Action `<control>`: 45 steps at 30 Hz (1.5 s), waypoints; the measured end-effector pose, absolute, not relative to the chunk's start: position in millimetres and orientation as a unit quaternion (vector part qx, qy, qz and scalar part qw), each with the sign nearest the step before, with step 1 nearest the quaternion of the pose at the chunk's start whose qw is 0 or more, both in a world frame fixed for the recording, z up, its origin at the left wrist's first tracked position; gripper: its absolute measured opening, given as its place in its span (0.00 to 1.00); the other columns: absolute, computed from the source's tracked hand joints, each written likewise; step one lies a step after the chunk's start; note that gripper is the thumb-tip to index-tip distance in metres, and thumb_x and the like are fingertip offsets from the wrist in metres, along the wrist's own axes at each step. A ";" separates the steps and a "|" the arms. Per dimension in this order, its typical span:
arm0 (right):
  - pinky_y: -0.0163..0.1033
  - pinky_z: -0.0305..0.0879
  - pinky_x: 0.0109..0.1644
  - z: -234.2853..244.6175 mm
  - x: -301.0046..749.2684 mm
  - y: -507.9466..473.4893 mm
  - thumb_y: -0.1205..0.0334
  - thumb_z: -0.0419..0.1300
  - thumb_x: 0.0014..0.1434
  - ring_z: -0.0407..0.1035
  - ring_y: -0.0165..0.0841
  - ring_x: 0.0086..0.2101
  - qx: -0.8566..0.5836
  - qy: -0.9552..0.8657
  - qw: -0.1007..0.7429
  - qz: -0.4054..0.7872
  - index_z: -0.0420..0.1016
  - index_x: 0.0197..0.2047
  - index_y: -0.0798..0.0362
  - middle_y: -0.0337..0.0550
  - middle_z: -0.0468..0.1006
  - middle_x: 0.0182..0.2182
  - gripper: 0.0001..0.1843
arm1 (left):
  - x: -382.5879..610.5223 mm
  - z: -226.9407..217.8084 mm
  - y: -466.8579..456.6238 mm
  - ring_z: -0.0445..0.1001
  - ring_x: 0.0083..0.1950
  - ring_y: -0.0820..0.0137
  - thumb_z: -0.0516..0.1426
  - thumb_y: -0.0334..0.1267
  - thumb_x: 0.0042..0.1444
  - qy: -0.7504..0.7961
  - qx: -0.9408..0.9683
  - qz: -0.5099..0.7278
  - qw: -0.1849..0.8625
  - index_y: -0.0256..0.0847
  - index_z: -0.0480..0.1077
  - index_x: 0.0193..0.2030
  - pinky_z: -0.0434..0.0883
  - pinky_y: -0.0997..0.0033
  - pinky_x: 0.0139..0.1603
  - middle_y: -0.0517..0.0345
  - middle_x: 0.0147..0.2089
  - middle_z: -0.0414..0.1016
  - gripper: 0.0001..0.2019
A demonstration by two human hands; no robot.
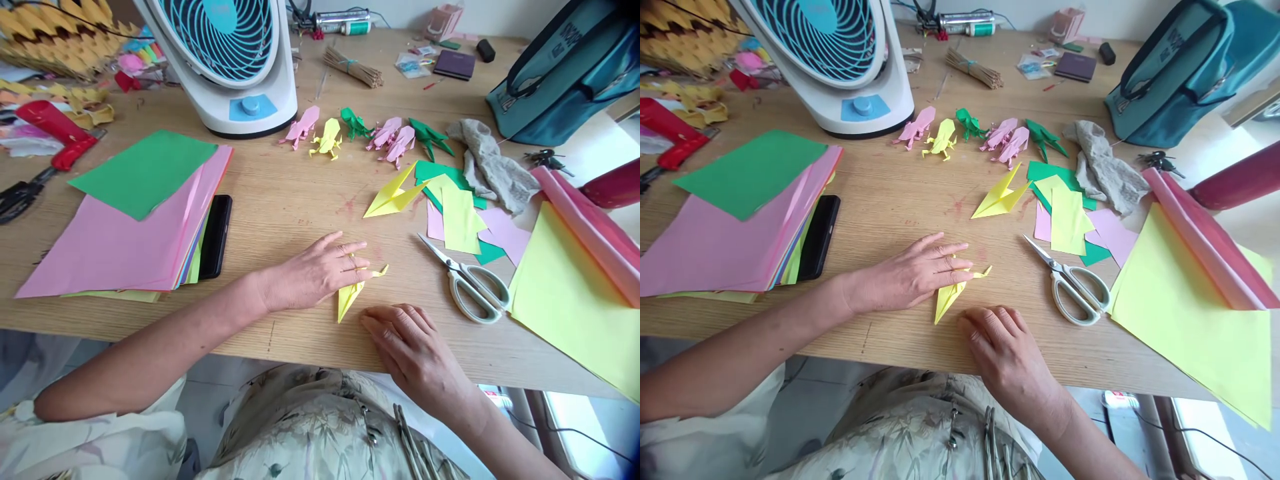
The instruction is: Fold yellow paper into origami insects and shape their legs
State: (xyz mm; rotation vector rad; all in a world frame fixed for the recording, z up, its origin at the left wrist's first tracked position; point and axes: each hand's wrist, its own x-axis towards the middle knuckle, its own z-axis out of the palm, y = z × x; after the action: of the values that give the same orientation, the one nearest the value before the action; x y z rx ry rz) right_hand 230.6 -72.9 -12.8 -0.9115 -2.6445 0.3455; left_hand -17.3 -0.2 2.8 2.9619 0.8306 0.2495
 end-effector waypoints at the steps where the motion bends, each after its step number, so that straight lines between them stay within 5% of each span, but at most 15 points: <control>1: 0.47 0.65 0.47 -13.0 232.1 -72.3 0.75 0.52 0.64 0.67 0.39 0.43 -0.325 -0.923 0.166 0.123 0.72 0.53 0.58 0.54 0.76 0.47 0.16 | -17.9 3.6 0.3 0.57 0.71 0.61 0.52 0.29 0.63 0.276 0.957 0.078 0.030 0.44 0.62 0.65 0.50 0.49 0.71 0.51 0.63 0.71 0.23; 9: 0.45 0.64 0.44 -15.2 234.9 -70.0 0.71 0.56 0.65 0.67 0.37 0.40 -0.383 -0.889 0.216 0.129 0.72 0.51 0.57 0.52 0.75 0.45 0.12 | -16.7 4.8 -24.3 0.69 0.50 0.61 0.54 0.40 0.64 0.366 0.926 0.099 0.003 0.40 0.71 0.51 0.58 0.48 0.63 0.50 0.45 0.74 0.12; 26: 0.41 0.56 0.37 -13.2 215.9 -47.9 0.68 0.55 0.66 0.64 0.34 0.33 -0.384 -0.907 0.170 0.018 0.73 0.41 0.55 0.46 0.75 0.35 0.06 | -15.7 -5.2 -37.4 0.69 0.51 0.61 0.56 0.38 0.63 0.399 0.899 0.182 -0.006 0.43 0.71 0.53 0.64 0.55 0.56 0.50 0.48 0.74 0.12; 32: 0.40 0.56 0.37 -12.3 216.2 -46.3 0.68 0.55 0.66 0.65 0.34 0.34 -0.384 -0.904 0.183 0.034 0.74 0.38 0.55 0.46 0.75 0.34 0.07 | -9.9 -3.6 -46.9 0.70 0.50 0.68 0.57 0.27 0.61 0.325 0.913 0.225 -0.098 0.44 0.74 0.43 0.60 0.59 0.56 0.60 0.46 0.79 0.09; 45: 0.40 0.56 0.38 -14.1 221.1 -47.6 0.68 0.55 0.66 0.64 0.33 0.33 -0.404 -0.889 0.204 0.068 0.74 0.36 0.53 0.45 0.74 0.34 0.08 | 6.6 -9.8 -45.1 0.67 0.38 0.68 0.55 0.30 0.63 0.371 0.909 0.179 -0.059 0.39 0.72 0.34 0.60 0.62 0.42 0.57 0.38 0.77 0.06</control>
State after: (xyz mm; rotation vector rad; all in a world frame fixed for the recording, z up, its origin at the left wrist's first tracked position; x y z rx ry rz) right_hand 221.1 -47.6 -14.1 -1.1265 -2.4797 0.1892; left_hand 6.6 -45.1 -9.8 2.9696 1.2133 0.5840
